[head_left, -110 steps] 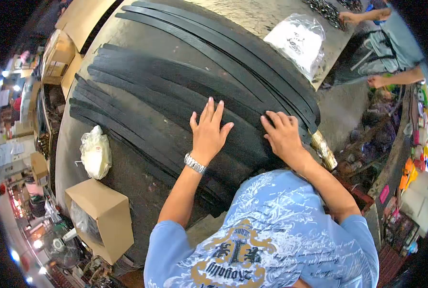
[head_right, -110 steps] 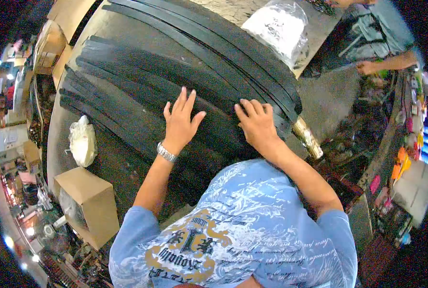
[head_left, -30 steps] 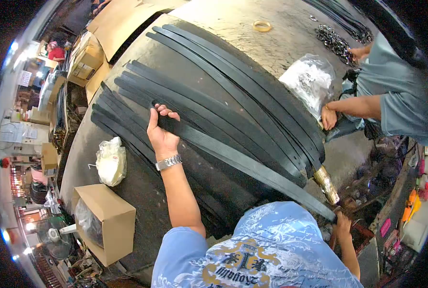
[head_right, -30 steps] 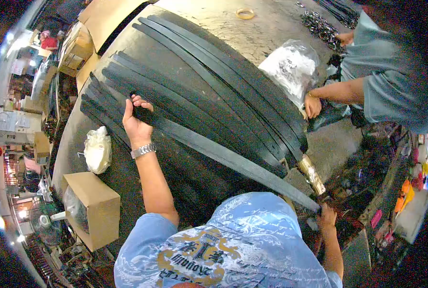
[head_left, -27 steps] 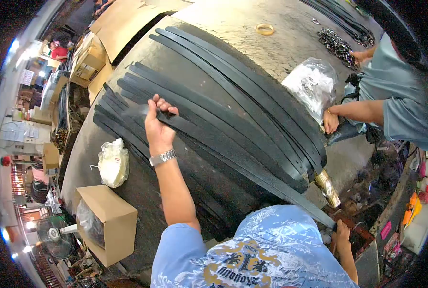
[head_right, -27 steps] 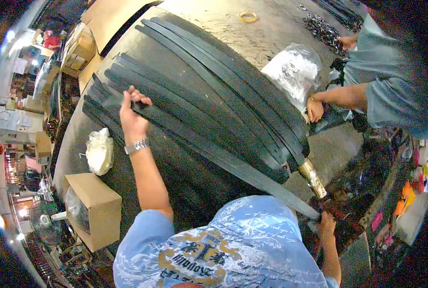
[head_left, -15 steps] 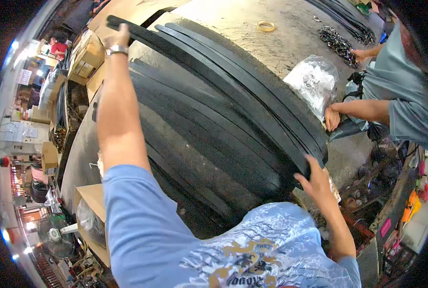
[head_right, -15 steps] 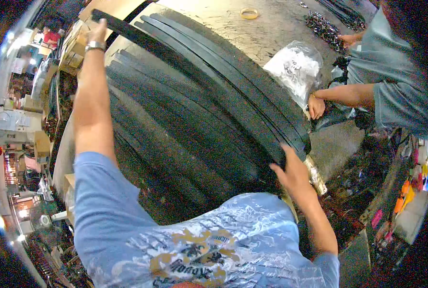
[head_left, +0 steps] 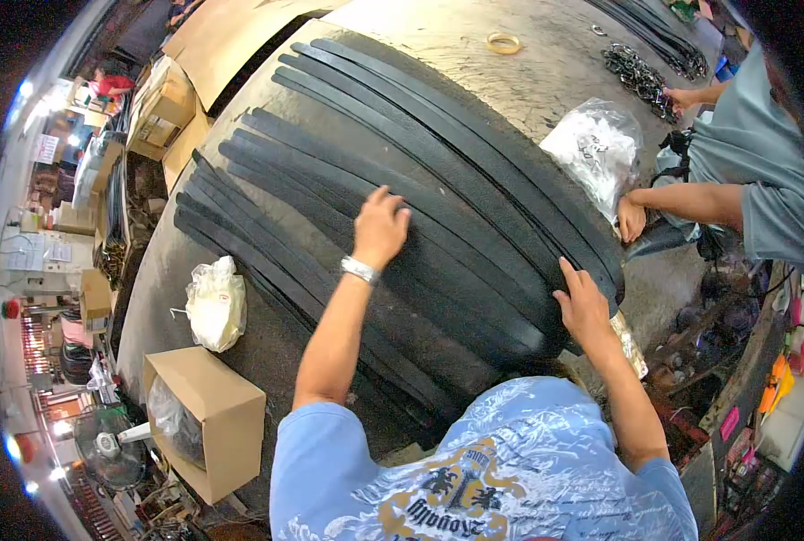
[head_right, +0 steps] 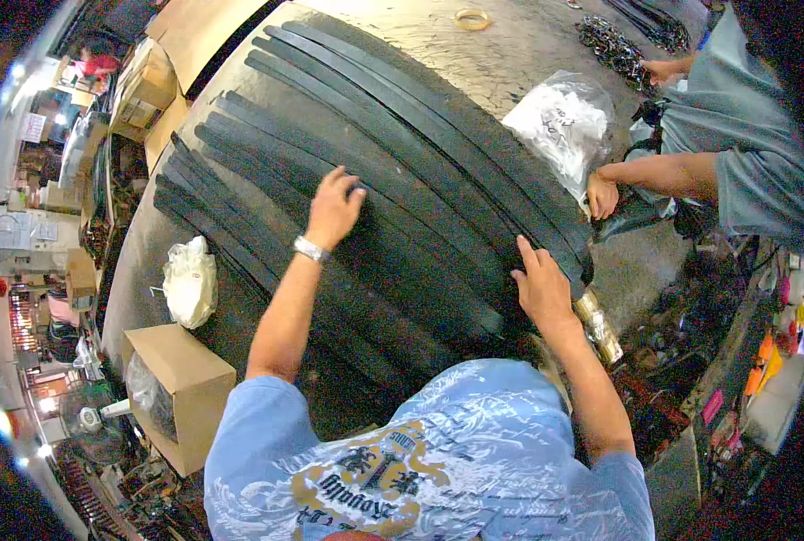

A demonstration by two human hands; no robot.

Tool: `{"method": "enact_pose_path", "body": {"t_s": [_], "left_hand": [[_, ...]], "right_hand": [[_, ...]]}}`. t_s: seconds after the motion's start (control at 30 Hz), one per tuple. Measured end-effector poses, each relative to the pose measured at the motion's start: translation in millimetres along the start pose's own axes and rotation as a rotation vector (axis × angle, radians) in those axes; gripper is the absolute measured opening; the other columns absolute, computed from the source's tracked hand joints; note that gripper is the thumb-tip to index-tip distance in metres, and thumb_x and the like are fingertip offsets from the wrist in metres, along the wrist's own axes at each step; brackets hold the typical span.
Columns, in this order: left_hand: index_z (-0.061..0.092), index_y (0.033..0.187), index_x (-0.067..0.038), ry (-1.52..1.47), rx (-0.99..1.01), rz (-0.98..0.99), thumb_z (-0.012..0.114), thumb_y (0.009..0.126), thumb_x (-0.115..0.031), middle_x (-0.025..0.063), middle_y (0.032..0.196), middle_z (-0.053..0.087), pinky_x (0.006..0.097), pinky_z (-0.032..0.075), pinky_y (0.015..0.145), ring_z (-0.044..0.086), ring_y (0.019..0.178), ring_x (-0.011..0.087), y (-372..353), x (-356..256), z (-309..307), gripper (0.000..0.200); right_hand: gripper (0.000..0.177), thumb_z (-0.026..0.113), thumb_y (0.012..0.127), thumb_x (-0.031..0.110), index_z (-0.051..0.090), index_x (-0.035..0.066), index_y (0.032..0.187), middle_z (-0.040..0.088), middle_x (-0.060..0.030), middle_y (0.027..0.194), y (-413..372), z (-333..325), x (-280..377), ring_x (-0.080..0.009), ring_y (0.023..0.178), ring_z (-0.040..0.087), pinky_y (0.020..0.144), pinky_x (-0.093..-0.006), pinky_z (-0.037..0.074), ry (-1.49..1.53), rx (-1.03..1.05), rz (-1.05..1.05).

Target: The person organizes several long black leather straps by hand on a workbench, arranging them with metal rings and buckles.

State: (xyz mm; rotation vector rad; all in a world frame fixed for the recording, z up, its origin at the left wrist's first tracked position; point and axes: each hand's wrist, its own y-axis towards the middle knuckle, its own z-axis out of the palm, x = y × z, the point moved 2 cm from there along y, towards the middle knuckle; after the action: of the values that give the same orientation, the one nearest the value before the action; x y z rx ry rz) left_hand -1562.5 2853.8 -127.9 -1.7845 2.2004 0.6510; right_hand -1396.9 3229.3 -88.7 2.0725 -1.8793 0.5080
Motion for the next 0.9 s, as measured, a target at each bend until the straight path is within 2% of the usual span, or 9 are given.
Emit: {"method": "enact_pose_path", "body": {"t_s": [0.07,0.13,0.23,0.33,0.47,0.57,0.7,0.83,0.9], "left_hand": [[0.067,0.115,-0.005,-0.009,-0.027,0.077,0.068,0.087,-0.028,0.019,0.139,0.053,0.0467,0.044,0.102,0.055,0.12,0.0376,-7,-34,7,0.036],[0.066,0.117,-0.006,0.011,-0.084,0.147,0.068,0.087,-0.03,0.0191,0.139,0.053,0.0464,0.044,0.101,0.056,0.119,0.036,-6,-59,14,0.038],[0.065,0.12,-0.008,0.046,-0.028,0.146,0.067,0.088,-0.036,0.0144,0.141,0.052,0.0561,0.037,0.104,0.049,0.129,0.0318,-4,-77,29,0.042],[0.064,0.123,-0.01,0.106,0.044,0.155,0.066,0.089,-0.039,0.0129,0.142,0.052,0.0614,0.034,0.105,0.047,0.132,0.0303,-3,-81,42,0.044],[0.061,0.127,-0.012,0.117,0.09,0.133,0.065,0.09,-0.04,0.0119,0.144,0.05,0.062,0.032,0.107,0.046,0.133,0.0284,-9,-81,40,0.046],[0.059,0.131,-0.013,0.144,0.125,0.129,0.062,0.092,-0.041,0.0099,0.147,0.049,0.0626,0.031,0.108,0.043,0.136,0.0267,-17,-79,33,0.048],[0.053,0.138,-0.014,0.223,0.123,0.143,0.057,0.095,-0.043,0.008,0.151,0.045,0.064,0.028,0.11,0.038,0.141,0.0257,-33,-76,34,0.052],[0.048,0.143,-0.013,0.244,0.18,0.097,0.052,0.098,-0.044,0.0076,0.155,0.038,0.0659,0.026,0.111,0.033,0.144,0.0248,-54,-75,26,0.055],[0.047,0.144,-0.013,0.234,0.208,0.081,0.052,0.098,-0.044,0.0073,0.156,0.038,0.066,0.025,0.112,0.032,0.145,0.0243,-61,-74,21,0.056]], "right_hand": [[0.061,0.068,0.086,0.015,0.044,0.009,0.142,0.059,-0.0151,0.102,4,1,2,-0.0363,0.094,0.06,0.077,-0.046,0.05,-0.042,0.036,0.035],[0.058,0.067,0.087,0.016,0.045,0.008,0.141,0.06,-0.0149,0.102,5,-2,6,-0.036,0.093,0.061,0.076,-0.0457,0.051,-0.117,0.004,-0.023],[0.055,0.066,0.087,0.017,0.047,0.008,0.139,0.062,-0.0145,0.102,7,-3,8,-0.0354,0.091,0.061,0.075,-0.0455,0.051,-0.178,-0.07,-0.118],[0.053,0.064,0.089,0.018,0.048,0.009,0.139,0.063,-0.0134,0.105,5,-4,8,-0.0343,0.093,0.062,0.076,-0.0454,0.051,-0.163,-0.057,-0.087],[0.05,0.065,0.089,0.019,0.051,0.011,0.137,0.063,-0.0117,0.11,9,-9,5,-0.0325,0.1,0.061,0.079,-0.0446,0.052,-0.109,-0.11,0.038],[0.049,0.068,0.087,0.02,0.054,0.012,0.134,0.062,-0.0114,0.116,11,-11,2,-0.0336,0.107,0.059,0.084,-0.0442,0.052,-0.145,-0.154,-0.052],[0.051,0.072,0.082,0.021,0.058,0.012,0.13,0.058,-0.01,0.121,5,-19,23,-0.0314,0.107,0.056,0.083,-0.0442,0.047,-0.347,-0.175,-0.15],[0.052,0.073,0.081,0.024,0.057,0.008,0.128,0.058,-0.0098,0.117,-8,8,27,-0.0289,0.105,0.056,0.08,-0.0428,0.045,-0.169,-0.077,-0.232],[0.049,0.072,0.083,0.023,0.058,0.007,0.126,0.058,-0.0098,0.114,-8,14,29,-0.0287,0.102,0.057,0.078,-0.0429,0.045,-0.192,-0.084,-0.202]]}}
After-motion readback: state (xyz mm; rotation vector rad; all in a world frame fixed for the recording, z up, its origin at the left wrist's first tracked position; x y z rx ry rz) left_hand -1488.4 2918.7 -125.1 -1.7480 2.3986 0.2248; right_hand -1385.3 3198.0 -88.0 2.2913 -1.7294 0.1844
